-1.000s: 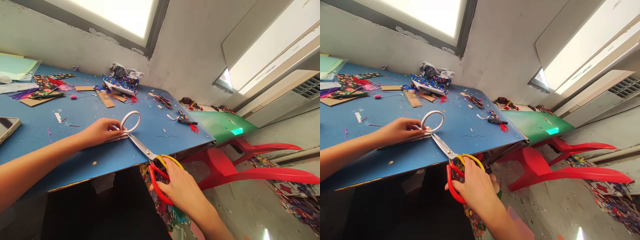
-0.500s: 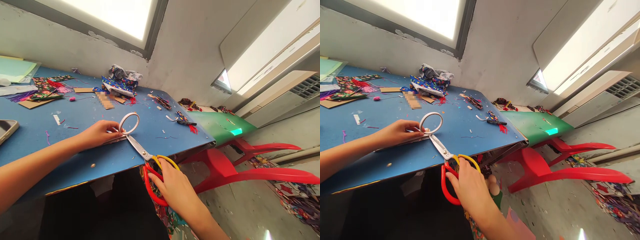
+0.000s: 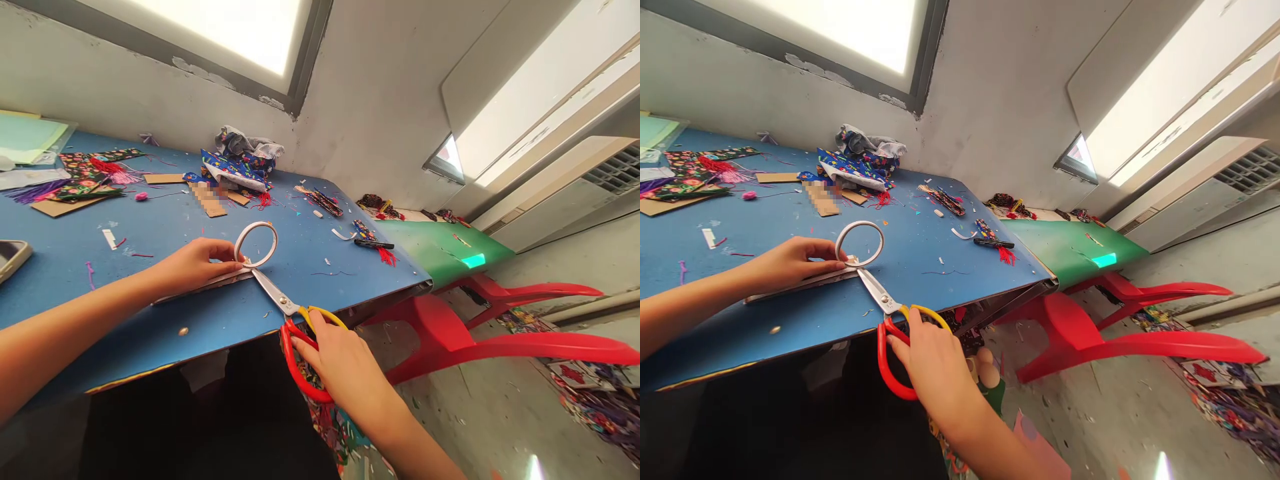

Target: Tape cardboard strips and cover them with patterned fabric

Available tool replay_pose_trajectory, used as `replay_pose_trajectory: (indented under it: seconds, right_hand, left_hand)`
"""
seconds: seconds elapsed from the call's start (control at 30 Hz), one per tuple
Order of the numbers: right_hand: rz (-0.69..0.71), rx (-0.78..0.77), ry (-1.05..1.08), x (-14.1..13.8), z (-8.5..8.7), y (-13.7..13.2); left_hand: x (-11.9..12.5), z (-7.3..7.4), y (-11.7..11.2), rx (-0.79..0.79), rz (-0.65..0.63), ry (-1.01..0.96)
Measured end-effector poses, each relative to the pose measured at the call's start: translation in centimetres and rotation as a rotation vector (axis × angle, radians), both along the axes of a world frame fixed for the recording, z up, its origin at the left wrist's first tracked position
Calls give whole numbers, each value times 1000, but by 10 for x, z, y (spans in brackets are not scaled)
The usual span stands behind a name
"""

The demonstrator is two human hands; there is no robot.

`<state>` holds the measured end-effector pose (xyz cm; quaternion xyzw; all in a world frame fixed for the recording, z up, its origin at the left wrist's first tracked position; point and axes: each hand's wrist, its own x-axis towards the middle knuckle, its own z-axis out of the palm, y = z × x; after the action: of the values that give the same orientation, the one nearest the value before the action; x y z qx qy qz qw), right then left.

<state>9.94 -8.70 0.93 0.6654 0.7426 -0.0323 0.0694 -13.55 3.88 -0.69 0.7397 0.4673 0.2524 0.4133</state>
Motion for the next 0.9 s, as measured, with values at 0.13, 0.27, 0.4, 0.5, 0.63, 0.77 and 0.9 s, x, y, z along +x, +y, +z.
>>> replay_pose_trajectory:
  seconds: [0.13, 0.27, 0.4, 0.5, 0.63, 0.77, 0.9]
  right_hand:
    - [-22, -14, 51, 4, 0, 0]
    - [-140, 24, 96, 20, 0, 9]
    - [-159, 137, 91, 46, -2, 35]
    - [-95, 193, 33, 57, -2, 57]
    - [3, 304, 23, 43, 4, 80]
    - [459, 183, 227, 8, 5, 95]
    - [677, 115, 231, -13, -6, 108]
  left_hand:
    - [-3, -3, 4, -62, 7, -68]
    - [-3, -6, 6, -146, 39, -160]
    - [-1, -4, 4, -215, 87, -245]
    - [0, -2, 2, -261, 151, -303]
    - [2, 0, 0, -291, 218, -363]
    - [2, 0, -1, -325, 234, -402]
    - [2, -2, -1, -352, 226, -431]
